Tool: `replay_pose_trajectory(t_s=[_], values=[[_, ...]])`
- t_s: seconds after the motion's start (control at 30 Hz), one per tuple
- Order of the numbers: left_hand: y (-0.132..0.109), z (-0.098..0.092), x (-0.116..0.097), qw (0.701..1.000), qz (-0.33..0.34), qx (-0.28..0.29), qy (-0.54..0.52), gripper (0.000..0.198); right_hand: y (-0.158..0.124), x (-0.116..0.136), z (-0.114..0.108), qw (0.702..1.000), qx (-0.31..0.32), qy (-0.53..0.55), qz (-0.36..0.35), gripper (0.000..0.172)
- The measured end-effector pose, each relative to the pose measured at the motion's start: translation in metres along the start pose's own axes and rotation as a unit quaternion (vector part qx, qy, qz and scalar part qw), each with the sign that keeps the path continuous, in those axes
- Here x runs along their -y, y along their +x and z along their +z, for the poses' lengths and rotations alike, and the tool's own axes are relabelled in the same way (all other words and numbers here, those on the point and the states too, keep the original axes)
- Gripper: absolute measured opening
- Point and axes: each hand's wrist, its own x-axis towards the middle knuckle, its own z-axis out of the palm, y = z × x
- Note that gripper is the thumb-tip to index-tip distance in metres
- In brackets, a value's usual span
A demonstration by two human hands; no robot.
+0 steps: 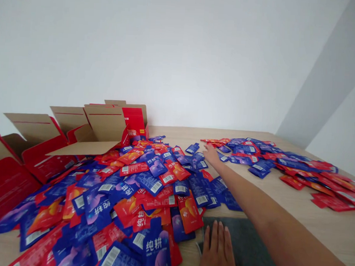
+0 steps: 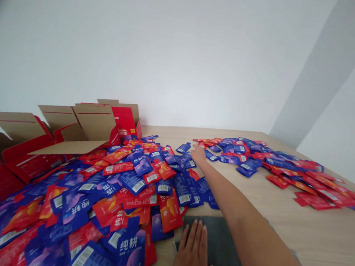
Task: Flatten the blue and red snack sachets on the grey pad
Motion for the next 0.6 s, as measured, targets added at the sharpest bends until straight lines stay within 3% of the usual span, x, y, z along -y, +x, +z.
replay_pose_trajectory(t_s=[0.17, 0.27, 0.47, 0.6], values=[[0.003, 0.021, 0.002, 0.999, 0.021, -0.022, 0.027, 0.058, 0.005, -0.052, -0.015, 0.993, 0.009, -0.114, 0.039, 0.034], [0.004, 0.020, 0.003, 0.999, 0.023, -0.012, 0.022, 0.059, -0.004, -0.068, -0.017, 0.989, 0.021, -0.140, 0.040, 0.034], [0.003, -0.023, 0.000, 0.998, -0.002, 0.045, -0.045, 0.061, -0.024, -0.068, -0.042, 0.995, -0.003, -0.098, 0.022, 0.029], [0.003, -0.050, -0.002, 0.993, -0.023, 0.093, -0.071, 0.064, -0.067, -0.070, -0.075, 0.998, -0.057, -0.003, 0.014, 0.043]])
